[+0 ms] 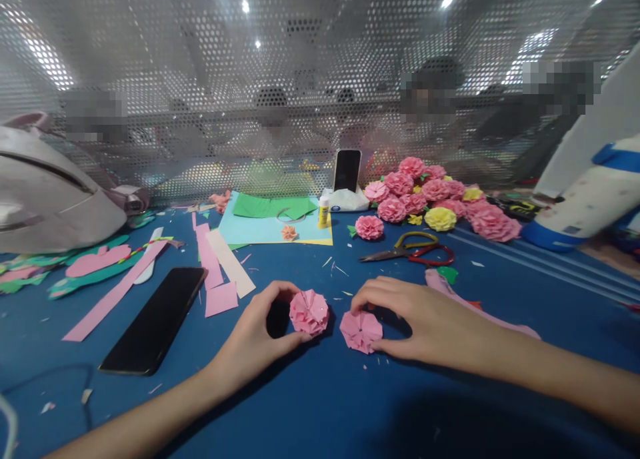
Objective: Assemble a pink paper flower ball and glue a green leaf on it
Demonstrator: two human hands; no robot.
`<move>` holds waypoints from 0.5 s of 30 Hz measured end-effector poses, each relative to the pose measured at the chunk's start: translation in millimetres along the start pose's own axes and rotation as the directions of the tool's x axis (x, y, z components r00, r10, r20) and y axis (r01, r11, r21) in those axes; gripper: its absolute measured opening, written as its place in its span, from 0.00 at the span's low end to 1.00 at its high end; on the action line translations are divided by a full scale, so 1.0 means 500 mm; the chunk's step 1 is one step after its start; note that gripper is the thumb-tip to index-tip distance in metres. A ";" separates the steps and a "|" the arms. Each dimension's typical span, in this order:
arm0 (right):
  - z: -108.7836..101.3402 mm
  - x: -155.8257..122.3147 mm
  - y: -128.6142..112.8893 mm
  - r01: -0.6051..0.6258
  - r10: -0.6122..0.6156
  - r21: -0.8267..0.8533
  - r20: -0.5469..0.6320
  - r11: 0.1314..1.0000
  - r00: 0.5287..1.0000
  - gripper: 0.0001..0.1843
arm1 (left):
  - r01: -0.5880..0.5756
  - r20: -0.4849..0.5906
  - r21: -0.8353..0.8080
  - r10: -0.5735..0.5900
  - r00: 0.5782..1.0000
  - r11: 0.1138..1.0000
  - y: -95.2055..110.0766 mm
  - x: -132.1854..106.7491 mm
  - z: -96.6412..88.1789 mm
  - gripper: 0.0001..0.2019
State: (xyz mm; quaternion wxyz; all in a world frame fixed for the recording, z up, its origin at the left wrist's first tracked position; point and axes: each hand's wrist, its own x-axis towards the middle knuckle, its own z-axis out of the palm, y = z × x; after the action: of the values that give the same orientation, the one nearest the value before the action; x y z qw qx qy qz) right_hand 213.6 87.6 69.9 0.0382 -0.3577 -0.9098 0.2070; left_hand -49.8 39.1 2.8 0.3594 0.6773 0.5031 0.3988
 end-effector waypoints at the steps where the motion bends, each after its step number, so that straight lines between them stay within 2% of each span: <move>1: 0.001 0.000 0.000 0.001 -0.001 0.001 -0.004 1.000 1.000 0.16 | -0.003 0.001 -0.001 0.003 1.000 1.000 -0.001 0.000 0.000 0.18; 7: -0.004 0.000 0.002 0.023 -0.022 0.036 -0.029 0.999 0.999 0.18 | -0.012 0.003 -0.002 0.012 1.000 1.000 -0.002 -0.002 -0.001 0.19; 11: -0.038 0.008 -0.005 0.078 -0.069 0.087 -0.106 0.993 0.992 0.16 | 0.003 0.009 0.003 -0.003 1.000 1.000 -0.003 -0.001 -0.001 0.18; 15: -0.064 0.040 -0.018 0.167 -0.135 0.166 -0.190 0.972 0.972 0.15 | 0.005 0.007 0.011 -0.005 1.000 1.000 -0.002 -0.002 -0.001 0.18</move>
State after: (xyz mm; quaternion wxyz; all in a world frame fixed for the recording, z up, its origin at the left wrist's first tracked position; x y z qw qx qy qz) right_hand 199.8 106.1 101.0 0.1670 -0.2992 -0.9049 0.2525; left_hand -50.6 38.6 1.9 0.3586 0.6795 0.5055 0.3926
